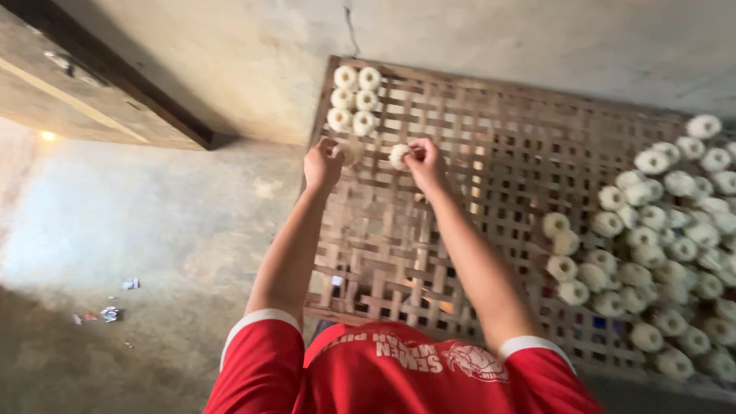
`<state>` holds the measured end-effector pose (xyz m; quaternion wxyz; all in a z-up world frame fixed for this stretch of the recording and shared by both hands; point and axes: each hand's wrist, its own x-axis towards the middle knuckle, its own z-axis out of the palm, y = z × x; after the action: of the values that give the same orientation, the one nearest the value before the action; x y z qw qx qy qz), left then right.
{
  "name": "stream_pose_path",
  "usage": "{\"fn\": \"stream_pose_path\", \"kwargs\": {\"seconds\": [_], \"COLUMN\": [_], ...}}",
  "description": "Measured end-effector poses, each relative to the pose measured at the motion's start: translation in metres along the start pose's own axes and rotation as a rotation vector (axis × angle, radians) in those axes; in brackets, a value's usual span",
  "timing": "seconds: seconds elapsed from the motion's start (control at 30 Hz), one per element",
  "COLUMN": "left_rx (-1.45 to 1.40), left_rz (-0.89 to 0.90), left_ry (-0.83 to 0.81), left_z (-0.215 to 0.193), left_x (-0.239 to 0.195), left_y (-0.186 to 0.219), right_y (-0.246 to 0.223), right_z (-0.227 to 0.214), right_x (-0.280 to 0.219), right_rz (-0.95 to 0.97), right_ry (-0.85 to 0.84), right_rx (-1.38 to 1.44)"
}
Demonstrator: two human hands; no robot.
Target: The person arranges small white dough rings onto a woven bamboo tray, placing them in neat rows. The person then moves to a table and handles a basket of colorful dough rings.
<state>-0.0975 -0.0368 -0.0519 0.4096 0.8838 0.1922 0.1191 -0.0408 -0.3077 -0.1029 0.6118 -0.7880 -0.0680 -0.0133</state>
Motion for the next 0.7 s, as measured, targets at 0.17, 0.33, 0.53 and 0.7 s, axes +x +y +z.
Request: {"fn": "stream_pose_path", "kwargs": {"seconds": [0.17, 0.33, 0.53, 0.7], "left_rx": [0.084, 0.095, 0.105, 0.243], "left_rz": [0.04, -0.053, -0.009, -0.003], "left_ry": [0.032, -0.113, -0.138, -0.205], "left_z": [-0.015, -0.022, -0.031, -0.034], "left_x": [0.028, 0.041, 0.049, 0.049], "left_y": [-0.015, -0.003, 0.006, 0.013], "right_y": [-0.048, -0.054, -0.043, -0.037], "right_z": [0.095, 0.121, 0.137, 0.142], "right_x": [0.018, 0.021, 0.021, 0.02], "right_rz": [0.041, 0.043, -0.083, -0.118], "right_ry": [0.059, 0.155, 0.259, 0.285], "right_rx": [-0.191, -0.418, -0.477, -0.556]}}
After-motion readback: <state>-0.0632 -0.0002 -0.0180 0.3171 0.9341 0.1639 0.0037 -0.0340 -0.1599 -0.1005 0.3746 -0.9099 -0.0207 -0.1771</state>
